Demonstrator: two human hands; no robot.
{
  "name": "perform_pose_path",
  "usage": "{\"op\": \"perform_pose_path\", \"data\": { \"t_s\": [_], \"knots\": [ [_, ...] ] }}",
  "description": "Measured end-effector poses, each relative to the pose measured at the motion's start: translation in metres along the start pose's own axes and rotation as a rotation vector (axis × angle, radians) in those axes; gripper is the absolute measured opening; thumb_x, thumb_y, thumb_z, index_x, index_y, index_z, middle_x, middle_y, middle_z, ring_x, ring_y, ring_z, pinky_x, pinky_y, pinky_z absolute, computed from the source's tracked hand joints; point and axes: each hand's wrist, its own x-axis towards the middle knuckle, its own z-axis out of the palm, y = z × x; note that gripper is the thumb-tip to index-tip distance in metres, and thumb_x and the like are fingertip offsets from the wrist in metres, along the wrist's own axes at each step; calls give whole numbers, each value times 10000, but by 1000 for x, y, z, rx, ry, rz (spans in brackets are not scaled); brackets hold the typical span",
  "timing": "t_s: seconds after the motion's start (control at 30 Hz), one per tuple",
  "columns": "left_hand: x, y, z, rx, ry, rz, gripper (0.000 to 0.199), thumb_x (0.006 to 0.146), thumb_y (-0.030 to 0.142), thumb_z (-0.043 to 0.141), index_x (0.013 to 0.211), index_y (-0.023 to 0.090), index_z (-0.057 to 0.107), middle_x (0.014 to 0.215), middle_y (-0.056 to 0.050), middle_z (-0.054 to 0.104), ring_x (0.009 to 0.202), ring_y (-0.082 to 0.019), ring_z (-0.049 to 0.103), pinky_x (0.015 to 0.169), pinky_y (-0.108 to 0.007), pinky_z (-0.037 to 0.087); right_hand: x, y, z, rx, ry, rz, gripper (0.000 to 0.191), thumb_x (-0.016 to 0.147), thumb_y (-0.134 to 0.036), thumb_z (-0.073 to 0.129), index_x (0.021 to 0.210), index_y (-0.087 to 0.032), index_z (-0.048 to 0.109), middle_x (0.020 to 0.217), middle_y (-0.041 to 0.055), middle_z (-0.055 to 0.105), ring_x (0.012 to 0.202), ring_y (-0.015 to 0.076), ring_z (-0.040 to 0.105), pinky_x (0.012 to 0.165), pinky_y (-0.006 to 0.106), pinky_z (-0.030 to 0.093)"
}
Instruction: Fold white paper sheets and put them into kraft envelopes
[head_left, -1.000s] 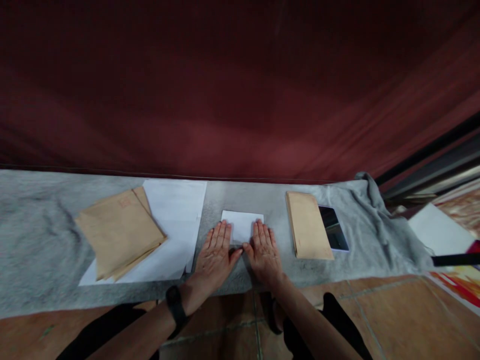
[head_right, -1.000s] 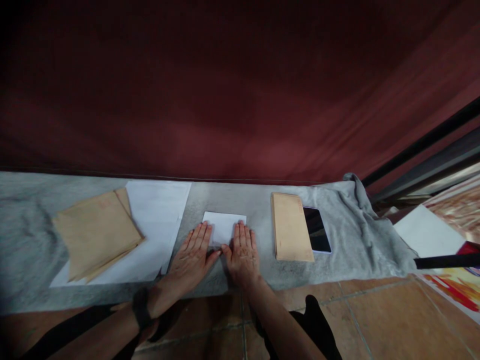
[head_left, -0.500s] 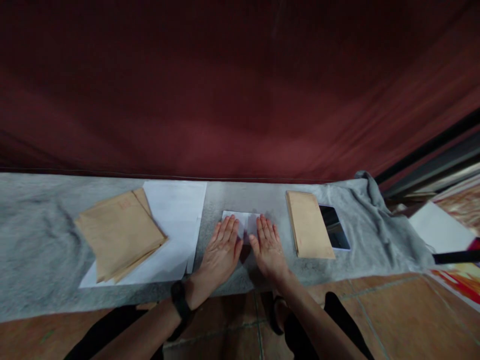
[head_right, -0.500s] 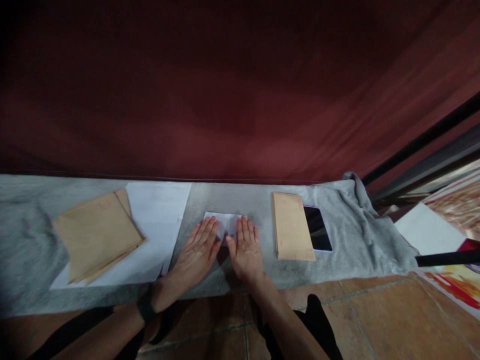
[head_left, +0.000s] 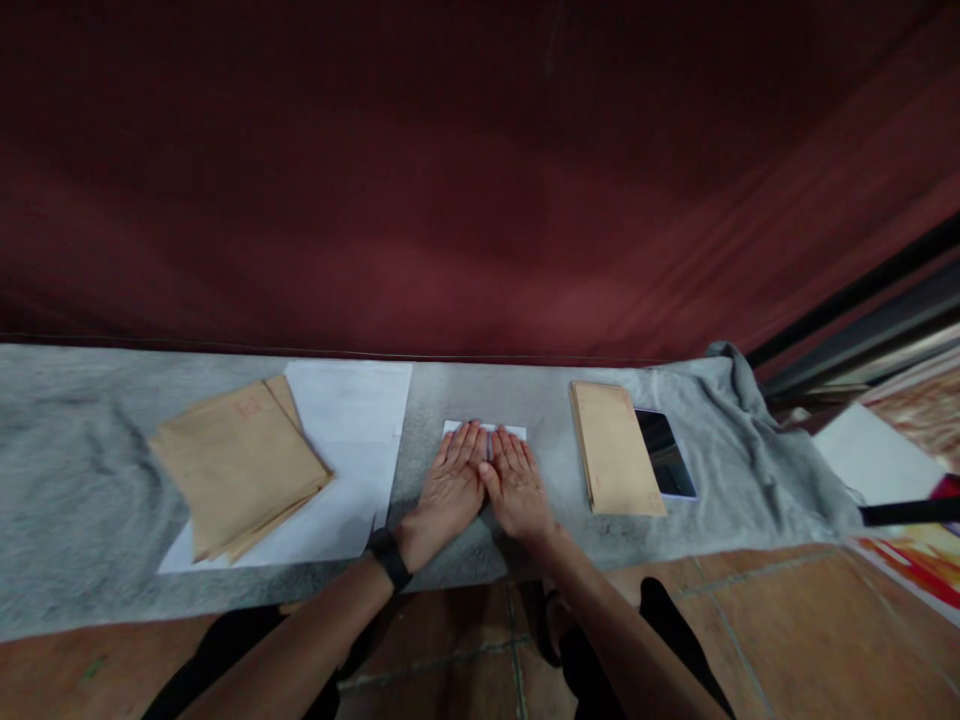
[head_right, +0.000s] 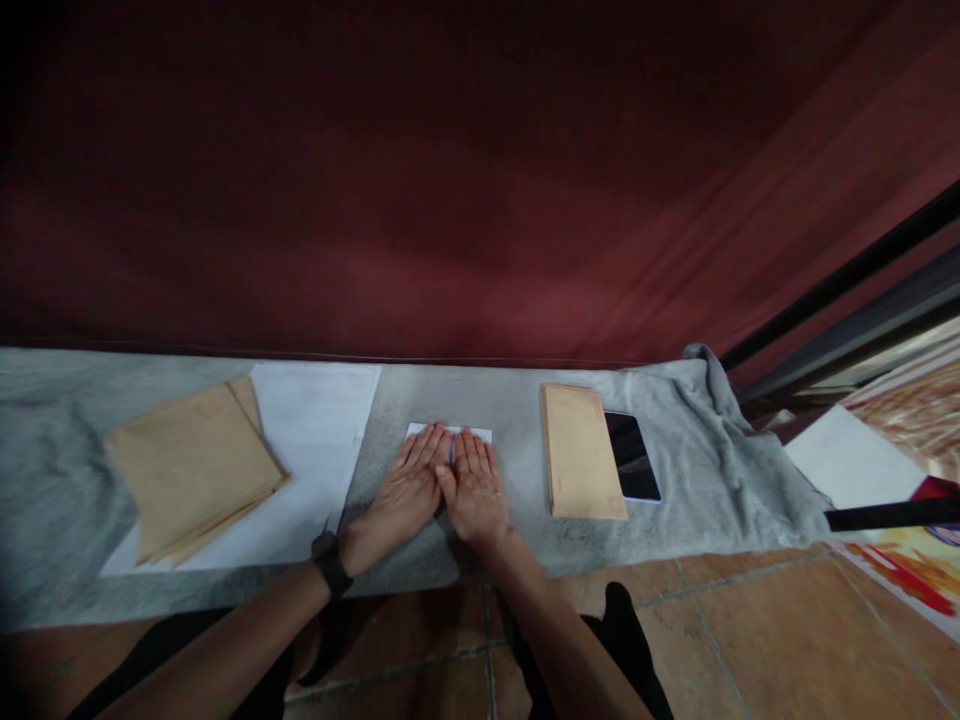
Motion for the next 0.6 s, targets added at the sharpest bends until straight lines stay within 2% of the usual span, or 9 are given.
{"op": "perform_pose_path", "data": {
  "t_s": [0.27,0.47,0.6],
  "knots": [
    [5,-5,3,5,61,-141,600,994,303,324,1520,20,369,1606,-194,346,1522,-270,268,1252,-462,213,0,14,2,-115,46,7,632,1071,-468,298,1515,-32,403,1585,189,384,1489,290,342,1220,472,276],
    [3,-8,2,13,84,-219,677,1010,469,337,1501,8,401,1585,-212,377,1500,-304,319,1241,-459,237,-2,23,-2,-157,22,64,662,1067,-483,277,1531,-21,372,1591,210,360,1474,325,356,1207,509,276],
    [-1,-11,3,21,107,-230,701,1009,495,329,1506,4,386,1584,-221,373,1499,-309,320,1236,-471,248,-3,27,-6,-168,1,89,672,1064,-482,278,1530,-6,365,1599,222,339,1478,334,342,1210,511,260]
  ]
}}
